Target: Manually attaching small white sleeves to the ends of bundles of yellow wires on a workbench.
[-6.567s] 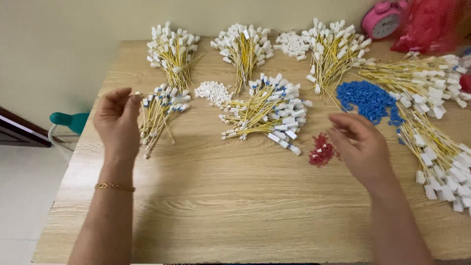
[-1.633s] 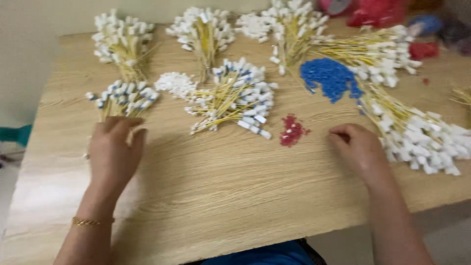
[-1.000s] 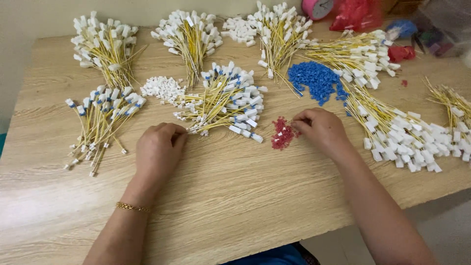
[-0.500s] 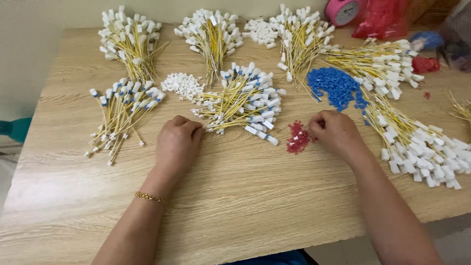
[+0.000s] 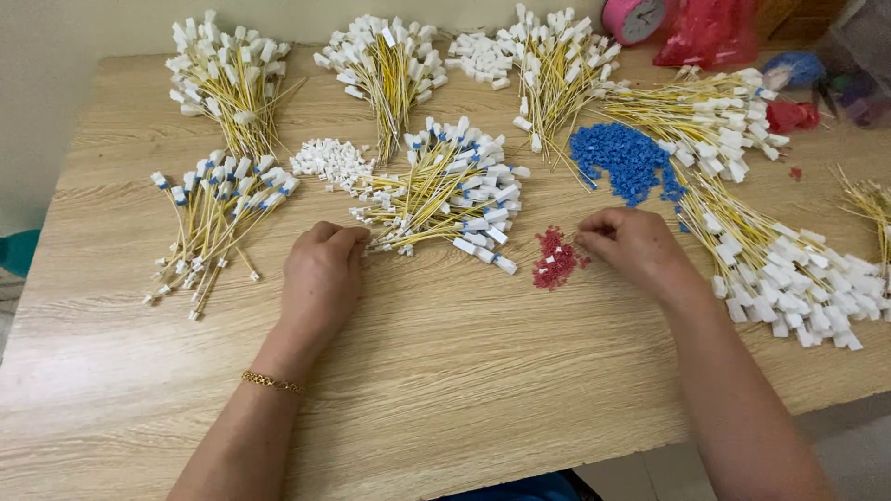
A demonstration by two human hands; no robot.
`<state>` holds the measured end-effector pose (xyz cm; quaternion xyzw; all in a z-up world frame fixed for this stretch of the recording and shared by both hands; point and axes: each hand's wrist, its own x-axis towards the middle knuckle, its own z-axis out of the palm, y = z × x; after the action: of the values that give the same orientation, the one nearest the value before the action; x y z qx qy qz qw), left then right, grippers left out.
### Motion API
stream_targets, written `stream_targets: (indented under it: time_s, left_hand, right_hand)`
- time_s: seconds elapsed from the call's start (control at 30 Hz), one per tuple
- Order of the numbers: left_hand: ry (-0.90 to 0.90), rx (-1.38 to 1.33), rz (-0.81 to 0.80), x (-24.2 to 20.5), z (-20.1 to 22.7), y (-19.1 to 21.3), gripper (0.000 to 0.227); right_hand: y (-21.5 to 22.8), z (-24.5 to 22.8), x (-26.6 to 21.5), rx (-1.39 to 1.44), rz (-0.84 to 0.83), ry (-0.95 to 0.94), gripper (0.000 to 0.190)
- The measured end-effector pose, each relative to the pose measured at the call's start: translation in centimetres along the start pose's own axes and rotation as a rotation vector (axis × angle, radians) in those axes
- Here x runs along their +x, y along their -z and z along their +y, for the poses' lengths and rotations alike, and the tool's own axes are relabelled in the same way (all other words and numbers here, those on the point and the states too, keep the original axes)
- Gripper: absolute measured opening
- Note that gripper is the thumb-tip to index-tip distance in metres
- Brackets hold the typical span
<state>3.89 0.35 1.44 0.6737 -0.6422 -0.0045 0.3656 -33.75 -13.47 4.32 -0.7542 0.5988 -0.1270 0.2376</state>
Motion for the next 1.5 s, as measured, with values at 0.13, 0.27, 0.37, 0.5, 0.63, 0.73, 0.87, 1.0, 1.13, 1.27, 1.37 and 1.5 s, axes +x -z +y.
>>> stream_targets:
  time_s: [0.13,0.27,0.37,0.5,0.63,0.73,0.87,1.0,1.13,1.27,1.37,1.5]
  left_hand:
    - [0.019,-0.007,0.008,0.1,0.3,-0.1,0.013]
    - [0.063,0.014,0.011,0.1,-0.3,-0.8,0.013]
    - [0.07,0.011,0.022,0.1,-0.5,-0.4,0.012]
    - [0.035,-0.056,0.043,-0.1,-0.4,-0.5,0.013]
    - [0.006,-0.061,0.041,-0.1,-0.3,-0.5,0.014]
    - [-0.006,-0.039,0.022,0.0,-0.2,-0.5,0.013]
    - [0.047,-0.047,-0.007,0.3,0.0,0.0,0.011]
    - [0.131,-0.114,-0.015,0.6,0.8,0.8,0.012]
    - [0.174,-0.27,0.019,0.5,1.9,1.1,0.014]
    - [0.315,-0.871,-0.034,-0.2,1.2,-1.2,0.015]
    - [0.481,-1.177,-0.108,-0.3,1.1,-1.4,0.017]
    - [0.694,-1.454,-0.172,-0.1,1.2,-1.2,0.023]
  right_hand:
    - [0.1,-0.3,-0.2,-0.04,-0.002,0.042,0.027]
    - [-0.6,1.0,1.1,-0.202,-0.013,0.154,0.024]
    - [-0.7,0.2,1.3,-0.216,-0.053,0.116,0.023]
    - [-1.0,2.2,1.8,-0.18,0.063,0.073,0.022]
    - [-1.3,1.3,1.3,-0.017,0.182,0.089,0.02]
    - [-1.4,-1.1,0.8,0.285,0.175,0.104,0.016]
    - [-2.0,-6.0,-0.2,0.729,0.008,0.238,0.011]
    - [-3.3,-11.1,-1.1,0.813,-0.126,0.226,0.013]
    - [-5.3,-13.0,-0.9,0.93,-0.241,0.237,0.013]
    - [-6.8,-14.7,-1.4,1.016,-0.309,0.301,0.013]
    - [-7.4,-15.1,-2.0,1.004,-0.303,0.319,0.013]
    - [-8.3,-14.3,-2.1,1.019,-0.26,0.371,0.012]
